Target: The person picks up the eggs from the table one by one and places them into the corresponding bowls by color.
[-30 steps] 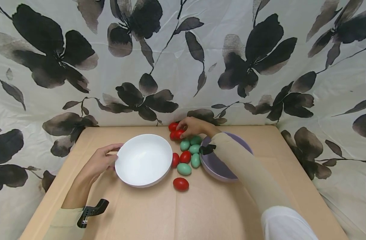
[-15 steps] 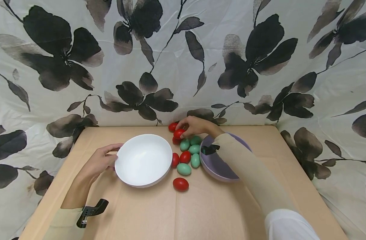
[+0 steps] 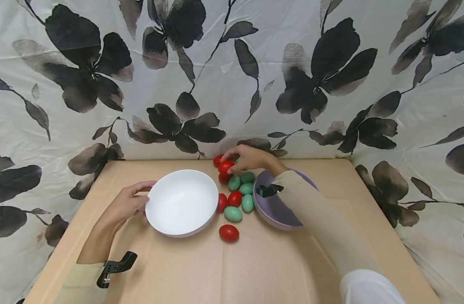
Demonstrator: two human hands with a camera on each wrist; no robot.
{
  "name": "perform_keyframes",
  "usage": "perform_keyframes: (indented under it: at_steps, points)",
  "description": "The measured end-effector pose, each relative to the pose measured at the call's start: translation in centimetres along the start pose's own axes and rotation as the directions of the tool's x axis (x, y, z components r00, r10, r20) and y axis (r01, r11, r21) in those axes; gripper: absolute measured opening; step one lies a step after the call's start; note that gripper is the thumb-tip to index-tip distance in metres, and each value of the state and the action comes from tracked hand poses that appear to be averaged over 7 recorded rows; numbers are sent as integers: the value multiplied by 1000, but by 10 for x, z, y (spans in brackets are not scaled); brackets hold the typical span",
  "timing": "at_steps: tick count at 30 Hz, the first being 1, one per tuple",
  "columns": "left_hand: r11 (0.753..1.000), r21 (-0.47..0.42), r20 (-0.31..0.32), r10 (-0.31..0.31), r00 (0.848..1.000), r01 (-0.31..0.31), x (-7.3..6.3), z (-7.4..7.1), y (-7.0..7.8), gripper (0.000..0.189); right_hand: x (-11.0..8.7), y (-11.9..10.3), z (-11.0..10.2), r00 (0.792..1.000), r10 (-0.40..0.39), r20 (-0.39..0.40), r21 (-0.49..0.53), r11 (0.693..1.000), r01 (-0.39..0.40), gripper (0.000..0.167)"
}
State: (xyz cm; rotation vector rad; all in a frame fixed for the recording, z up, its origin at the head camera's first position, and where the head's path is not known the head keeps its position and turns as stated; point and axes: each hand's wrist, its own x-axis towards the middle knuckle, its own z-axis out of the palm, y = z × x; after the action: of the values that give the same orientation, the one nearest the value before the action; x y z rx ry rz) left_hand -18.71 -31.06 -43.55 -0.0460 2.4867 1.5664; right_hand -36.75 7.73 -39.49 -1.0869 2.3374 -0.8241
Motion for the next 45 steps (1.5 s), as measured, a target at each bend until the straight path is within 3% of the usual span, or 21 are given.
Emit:
perform_keyframes:
  at_steps: [10, 24, 45]
  points:
    - [1000, -16, 12, 18, 1000, -18, -2, -1, 1, 56, -11, -15, -1, 998, -53, -27, 7, 999, 53, 39]
    - [1000, -9, 2, 17, 1000, -17, -1, -2, -1, 56, -17, -35, 5, 988, -150, -31, 91, 984, 152, 42]
    - [1000, 8, -3, 25, 1000, -25, -3, -1, -2, 58, -14, -68, 30, 975, -220, 35, 52, 974, 218, 41]
